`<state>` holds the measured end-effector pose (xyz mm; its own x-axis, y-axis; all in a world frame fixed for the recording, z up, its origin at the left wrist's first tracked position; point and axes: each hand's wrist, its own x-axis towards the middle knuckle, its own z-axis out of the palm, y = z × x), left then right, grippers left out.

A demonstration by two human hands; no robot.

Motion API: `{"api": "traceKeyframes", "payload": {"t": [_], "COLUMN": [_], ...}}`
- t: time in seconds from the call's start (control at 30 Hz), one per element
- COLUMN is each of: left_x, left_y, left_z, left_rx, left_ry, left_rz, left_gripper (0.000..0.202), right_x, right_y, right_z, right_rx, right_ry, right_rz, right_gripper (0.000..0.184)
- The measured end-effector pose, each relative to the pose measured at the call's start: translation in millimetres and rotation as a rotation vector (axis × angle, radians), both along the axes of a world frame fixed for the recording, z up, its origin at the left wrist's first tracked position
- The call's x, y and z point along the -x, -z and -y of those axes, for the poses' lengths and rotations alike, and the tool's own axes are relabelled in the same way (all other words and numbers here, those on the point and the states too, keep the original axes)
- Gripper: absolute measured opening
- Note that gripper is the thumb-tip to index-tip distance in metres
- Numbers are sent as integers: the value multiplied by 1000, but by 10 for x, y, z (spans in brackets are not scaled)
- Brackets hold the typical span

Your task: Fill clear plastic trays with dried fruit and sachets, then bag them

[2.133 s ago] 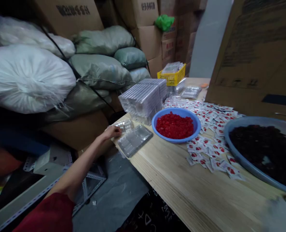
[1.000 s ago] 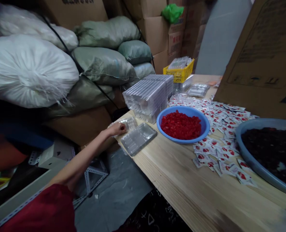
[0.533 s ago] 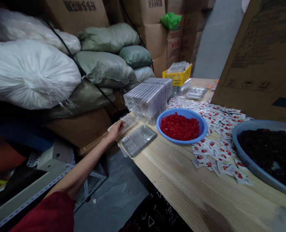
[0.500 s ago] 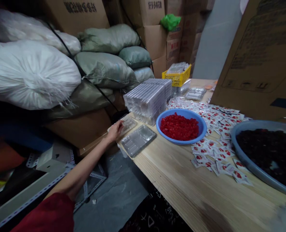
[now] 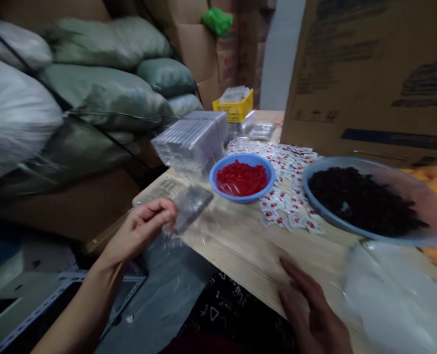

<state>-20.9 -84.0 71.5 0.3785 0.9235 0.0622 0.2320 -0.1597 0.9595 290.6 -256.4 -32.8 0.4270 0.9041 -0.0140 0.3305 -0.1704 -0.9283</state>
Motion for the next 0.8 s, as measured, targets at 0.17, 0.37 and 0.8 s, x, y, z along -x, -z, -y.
{"api": "traceKeyframes", "payload": {"t": [0.17, 0.37, 0.8], "left_x": [-951, -1509, -1642], "left_y": [466, 771, 1218], "left_z": [-58, -1003, -2119], "left_rx": [382, -516, -371], "left_ry": [596, 200, 178], "left_rz": [6, -277, -883], "left_gripper": [24, 23, 8], "right_x": [-109, -336, -330], "right_y": [-50, 638, 470], "right_z": [-270, -231, 366], "right_rx": [-103, -68, -30], "right_ry": [-117, 185, 238], "right_rz": [-167, -373, 253], "right_gripper": [72, 79, 50]}}
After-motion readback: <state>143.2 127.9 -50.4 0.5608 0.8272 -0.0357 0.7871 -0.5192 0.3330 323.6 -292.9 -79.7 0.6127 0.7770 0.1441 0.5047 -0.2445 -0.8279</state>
